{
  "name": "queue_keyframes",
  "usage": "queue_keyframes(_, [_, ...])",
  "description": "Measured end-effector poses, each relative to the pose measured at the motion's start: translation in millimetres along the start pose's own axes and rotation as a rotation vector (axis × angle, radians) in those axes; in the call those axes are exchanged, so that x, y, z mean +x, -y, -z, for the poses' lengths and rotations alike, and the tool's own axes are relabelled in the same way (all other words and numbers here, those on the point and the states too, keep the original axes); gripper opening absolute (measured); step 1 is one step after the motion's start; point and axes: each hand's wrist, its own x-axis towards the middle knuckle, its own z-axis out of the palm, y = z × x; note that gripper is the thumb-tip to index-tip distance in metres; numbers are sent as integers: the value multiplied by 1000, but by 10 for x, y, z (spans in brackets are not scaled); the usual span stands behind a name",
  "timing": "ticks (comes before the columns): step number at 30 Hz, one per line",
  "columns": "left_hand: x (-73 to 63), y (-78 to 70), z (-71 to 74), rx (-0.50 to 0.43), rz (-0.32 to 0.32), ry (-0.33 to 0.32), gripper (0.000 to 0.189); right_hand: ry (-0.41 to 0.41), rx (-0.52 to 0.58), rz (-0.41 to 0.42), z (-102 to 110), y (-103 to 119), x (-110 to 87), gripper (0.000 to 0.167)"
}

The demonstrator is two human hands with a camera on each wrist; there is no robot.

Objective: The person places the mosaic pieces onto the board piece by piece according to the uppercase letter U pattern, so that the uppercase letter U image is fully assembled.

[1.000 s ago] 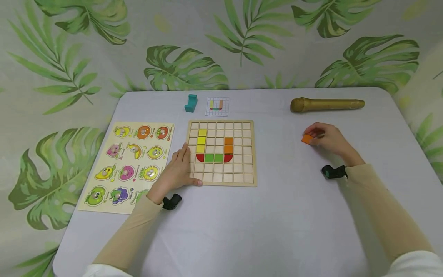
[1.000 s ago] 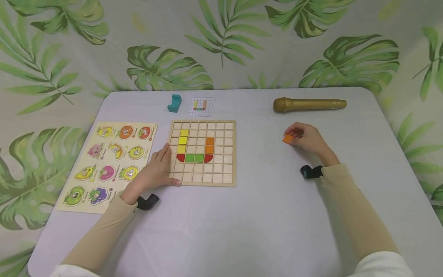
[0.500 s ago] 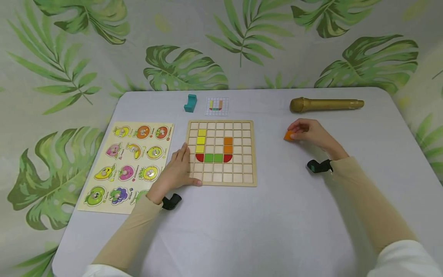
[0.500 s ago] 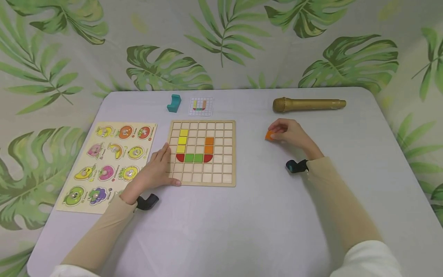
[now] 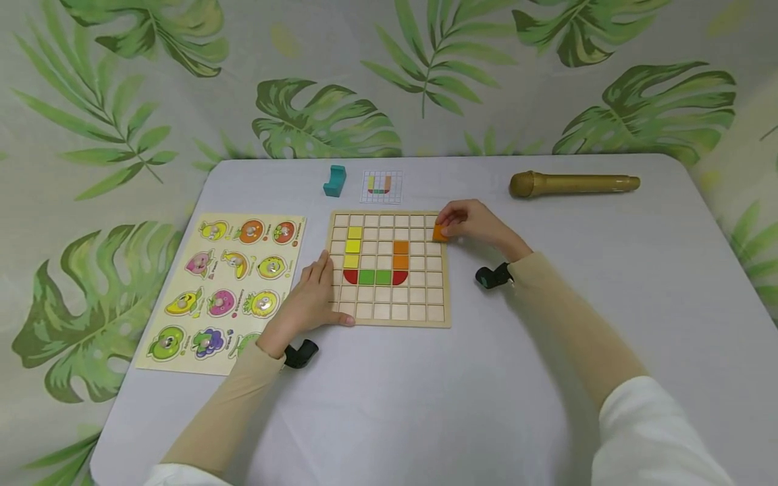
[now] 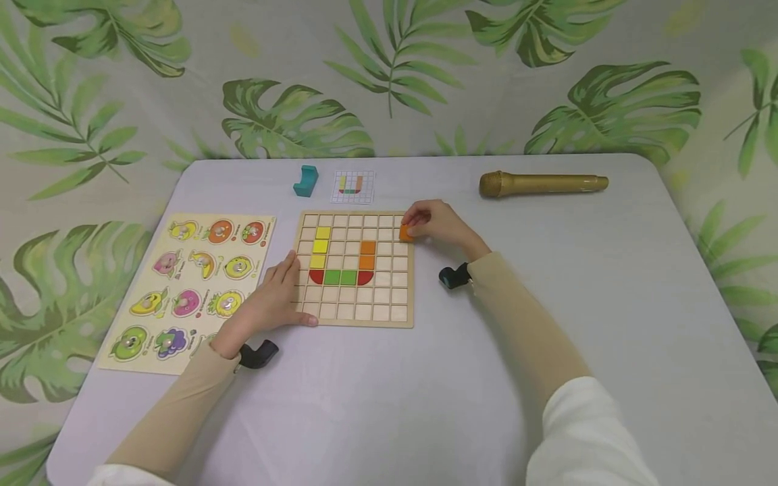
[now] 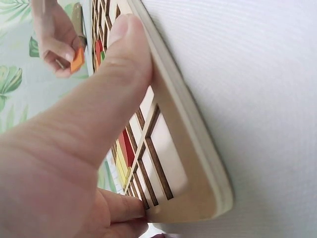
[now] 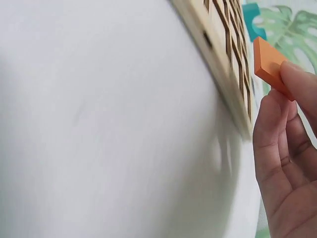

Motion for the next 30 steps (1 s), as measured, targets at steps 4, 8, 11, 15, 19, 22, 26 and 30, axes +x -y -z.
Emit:
queue_keyframes(4, [-11,-6,11,-4,-1,-4,123,2,-49,-20,-183,119,173,17])
queue_keyframes(8, [-13,-11,12,-3,3,-4,123,14,-99,-15,-338,194,313,14])
queue_keyframes(11, [-10,-11,13,-3,5,1,123,24,-123,-19,-437,239,382,11])
queue_keyframes(15, [-15,-11,16,-7,1,4,123,26,-175,-20,-534,310,428,8])
queue_keyframes(19, [-21,-13,16,-15,-7,-2,123,18,-253,-6,-586,380,442,8])
queue_keyframes(22, [-22,-12,15,-15,-3,1,124,16,-287,7,-600,413,434,8])
queue_keyframes(26, [-22,-13,15,-18,-3,0,125,20,-318,47,-598,420,421,9])
queue_keyframes(30, [-21,-15,13,-26,-8,-9,124,28,-338,41,-597,407,411,6])
